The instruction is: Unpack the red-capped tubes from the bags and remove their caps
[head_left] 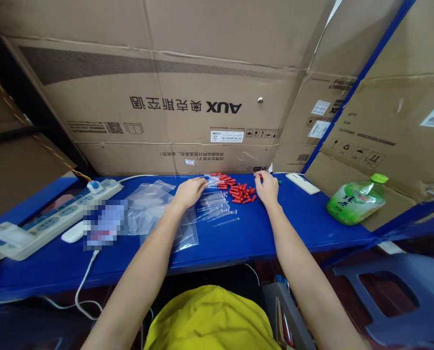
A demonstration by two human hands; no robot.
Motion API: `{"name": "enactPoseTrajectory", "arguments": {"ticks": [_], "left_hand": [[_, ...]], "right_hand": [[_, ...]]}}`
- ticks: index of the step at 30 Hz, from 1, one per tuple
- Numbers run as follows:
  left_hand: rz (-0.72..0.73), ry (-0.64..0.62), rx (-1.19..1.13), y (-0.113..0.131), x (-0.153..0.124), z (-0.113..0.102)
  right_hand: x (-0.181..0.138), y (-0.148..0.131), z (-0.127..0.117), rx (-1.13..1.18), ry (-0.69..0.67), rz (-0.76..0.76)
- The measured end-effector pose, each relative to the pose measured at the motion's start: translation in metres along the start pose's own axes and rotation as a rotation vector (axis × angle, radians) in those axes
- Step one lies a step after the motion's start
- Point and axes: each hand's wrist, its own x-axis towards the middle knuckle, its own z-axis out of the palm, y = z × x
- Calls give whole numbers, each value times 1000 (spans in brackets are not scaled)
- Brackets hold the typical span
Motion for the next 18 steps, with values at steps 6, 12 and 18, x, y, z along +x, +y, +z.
{"name": "enactPoseTrajectory", "arguments": {"ticks": [6,12,18], "left_hand": [[202,-10,-115,8,6,19],[181,-59,-157,7,9,24],[197,-100,-125,7,9,27]], "right_hand": [[1,-17,14,340,-104,-52],[4,-13,-1,426,-255,-77],[5,-4,-14,425,-491,-70]]}}
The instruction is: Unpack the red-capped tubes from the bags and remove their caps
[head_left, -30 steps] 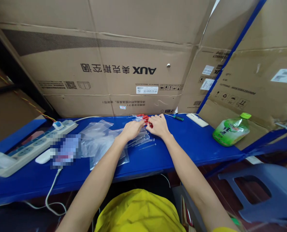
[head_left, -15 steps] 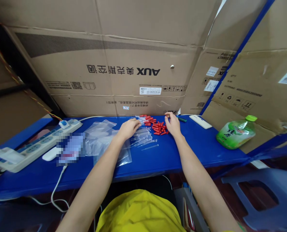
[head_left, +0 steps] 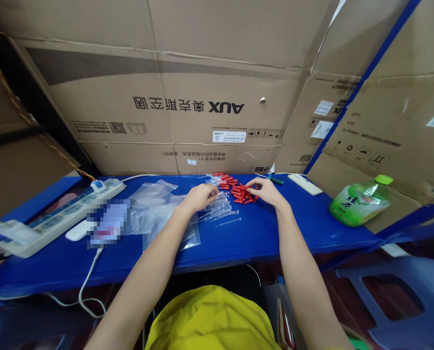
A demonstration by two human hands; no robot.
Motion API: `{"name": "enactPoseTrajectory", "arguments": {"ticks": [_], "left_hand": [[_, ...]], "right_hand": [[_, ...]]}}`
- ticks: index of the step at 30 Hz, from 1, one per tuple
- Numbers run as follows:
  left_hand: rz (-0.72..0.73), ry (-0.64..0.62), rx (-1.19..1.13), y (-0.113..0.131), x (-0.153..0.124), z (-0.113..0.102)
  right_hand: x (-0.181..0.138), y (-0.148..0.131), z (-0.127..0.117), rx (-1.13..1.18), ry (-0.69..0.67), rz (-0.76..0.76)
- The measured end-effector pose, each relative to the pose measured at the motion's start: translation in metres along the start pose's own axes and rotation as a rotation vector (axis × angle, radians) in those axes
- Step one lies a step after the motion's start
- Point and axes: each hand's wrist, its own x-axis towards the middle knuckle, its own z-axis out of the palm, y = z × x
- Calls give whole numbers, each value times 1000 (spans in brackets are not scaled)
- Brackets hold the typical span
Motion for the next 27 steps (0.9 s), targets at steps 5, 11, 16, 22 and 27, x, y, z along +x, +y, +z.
{"name": "enactPoseTrajectory", "arguments": {"ticks": [5,11,16,22,27], "left_hand": [[30,-2,-13,-2,0,1],[37,9,-27,-1,1,1],[-36,187,45,-5,3,9],[-126,122,63,-14,7,23],[-142,101,88,-14,9,25]], "right_hand": [[-6,5,-9,67,-134,81],[-8,0,-10,106,-234,126],[-8,-2,-7,152,-201,122],[-2,-5,7,37,-48,100],[5,-17,25,-46,92,59]]}}
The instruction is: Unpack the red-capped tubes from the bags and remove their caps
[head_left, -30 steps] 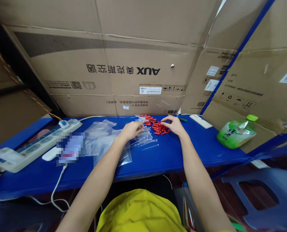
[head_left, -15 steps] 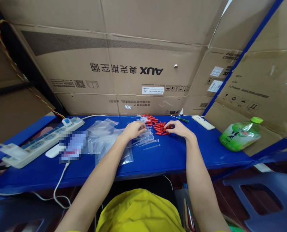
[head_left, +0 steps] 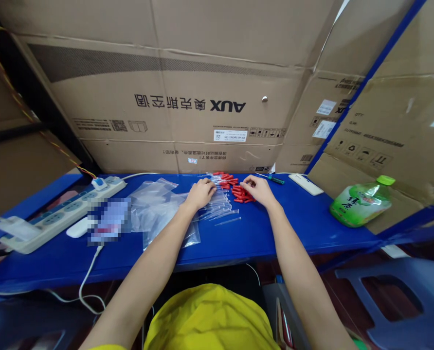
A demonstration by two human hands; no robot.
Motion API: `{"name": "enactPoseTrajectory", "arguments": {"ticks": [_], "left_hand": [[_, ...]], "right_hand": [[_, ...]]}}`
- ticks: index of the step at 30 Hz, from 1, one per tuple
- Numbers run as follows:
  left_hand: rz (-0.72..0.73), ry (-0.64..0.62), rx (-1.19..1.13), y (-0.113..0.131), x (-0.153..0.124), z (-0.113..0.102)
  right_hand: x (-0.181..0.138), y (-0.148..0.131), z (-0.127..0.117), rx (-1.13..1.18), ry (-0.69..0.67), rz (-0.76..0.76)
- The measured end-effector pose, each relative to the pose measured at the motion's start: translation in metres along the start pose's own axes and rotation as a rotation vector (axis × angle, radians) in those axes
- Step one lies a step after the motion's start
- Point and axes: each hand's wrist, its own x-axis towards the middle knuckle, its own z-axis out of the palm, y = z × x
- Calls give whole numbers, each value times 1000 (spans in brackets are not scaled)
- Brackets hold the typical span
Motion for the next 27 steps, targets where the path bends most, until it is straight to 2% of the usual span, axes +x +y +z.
{"name": "enactPoseTrajectory", "arguments": {"ticks": [6,12,22,27], "left_hand": [[14,-1,0,1,1,1],[35,-55,17,7,-1,-1],[54,-15,14,9,-1,-2],[96,-67,-1,13,0,-2]], "right_hand": [[2,-3,11,-55,90,-36],[2,-2,15,-91,83,-54],[1,-9,23,-148,56,-75],[1,-11,26,-157,36,-93]]}}
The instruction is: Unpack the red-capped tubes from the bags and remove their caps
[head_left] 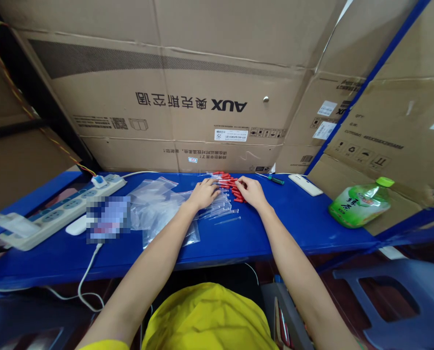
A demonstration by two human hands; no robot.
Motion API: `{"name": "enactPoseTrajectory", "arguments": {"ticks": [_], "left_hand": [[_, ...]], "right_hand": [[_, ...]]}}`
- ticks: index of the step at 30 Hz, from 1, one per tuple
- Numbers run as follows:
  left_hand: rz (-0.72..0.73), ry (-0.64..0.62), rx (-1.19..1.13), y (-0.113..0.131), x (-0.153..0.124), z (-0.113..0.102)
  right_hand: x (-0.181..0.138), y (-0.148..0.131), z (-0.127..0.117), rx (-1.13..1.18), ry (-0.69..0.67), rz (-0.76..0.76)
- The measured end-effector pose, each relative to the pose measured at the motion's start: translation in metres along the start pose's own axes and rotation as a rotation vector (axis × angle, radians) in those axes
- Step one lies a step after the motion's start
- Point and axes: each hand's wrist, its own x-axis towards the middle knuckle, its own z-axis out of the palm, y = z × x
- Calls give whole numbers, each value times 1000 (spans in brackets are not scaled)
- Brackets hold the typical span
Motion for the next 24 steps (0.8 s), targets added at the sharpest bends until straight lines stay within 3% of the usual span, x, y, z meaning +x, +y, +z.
{"name": "enactPoseTrajectory", "arguments": {"ticks": [14,24], "left_hand": [[23,9,-9,-3,2,3],[43,127,-73,-7,6,0]], "right_hand": [[0,0,1,-21,-4,-9],[-1,-6,3,-83,-17,-53]]}}
